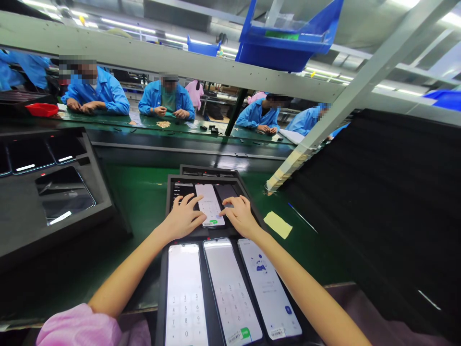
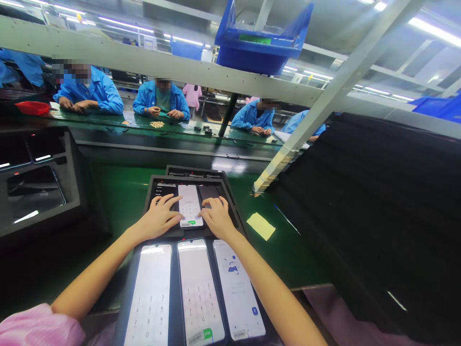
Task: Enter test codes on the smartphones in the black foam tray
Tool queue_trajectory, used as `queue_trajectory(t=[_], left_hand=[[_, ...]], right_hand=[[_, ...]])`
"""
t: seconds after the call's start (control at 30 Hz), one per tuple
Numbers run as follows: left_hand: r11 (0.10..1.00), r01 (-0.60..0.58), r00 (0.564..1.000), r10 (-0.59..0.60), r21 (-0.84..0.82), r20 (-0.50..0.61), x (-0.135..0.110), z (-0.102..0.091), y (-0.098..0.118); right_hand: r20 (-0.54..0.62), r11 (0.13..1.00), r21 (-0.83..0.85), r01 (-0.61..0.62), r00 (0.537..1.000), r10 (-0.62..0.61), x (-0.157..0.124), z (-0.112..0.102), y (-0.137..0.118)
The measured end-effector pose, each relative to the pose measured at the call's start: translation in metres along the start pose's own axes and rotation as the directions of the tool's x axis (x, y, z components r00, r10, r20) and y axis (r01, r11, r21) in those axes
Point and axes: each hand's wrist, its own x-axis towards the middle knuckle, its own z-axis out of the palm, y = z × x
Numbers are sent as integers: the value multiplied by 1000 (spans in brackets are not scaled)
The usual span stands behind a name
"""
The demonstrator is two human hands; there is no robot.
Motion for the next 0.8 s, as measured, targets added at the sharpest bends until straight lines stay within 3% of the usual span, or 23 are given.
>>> queue_trajectory(t=[0.13, 0.27, 0.4, 0.57, 0.8], left_hand=[[1000, 17, 1000, -18, -17, -18, -2, -2, -1], [1000, 12, 1000, -12, -26, 19, 4, -5, 3], [995, -97, 992, 97, -11, 80, 28, -4, 16], [974, -223, 968, 217, 36, 129, 58, 6, 36], [951, -288, 949, 268, 111, 164, 62, 16, 42]], right_hand=[[-174, 999, 11, -36, 984, 38, -3, -9, 13], [-327, 979, 45, -201, 923, 204, -16, -16, 31], [-335, 952, 63, -299, 892, 302, -33, -14, 42], [-307, 948, -6, -318, 903, 301, -42, -11, 42], [-320, 950, -1, -313, 900, 296, -42, -13, 41]])
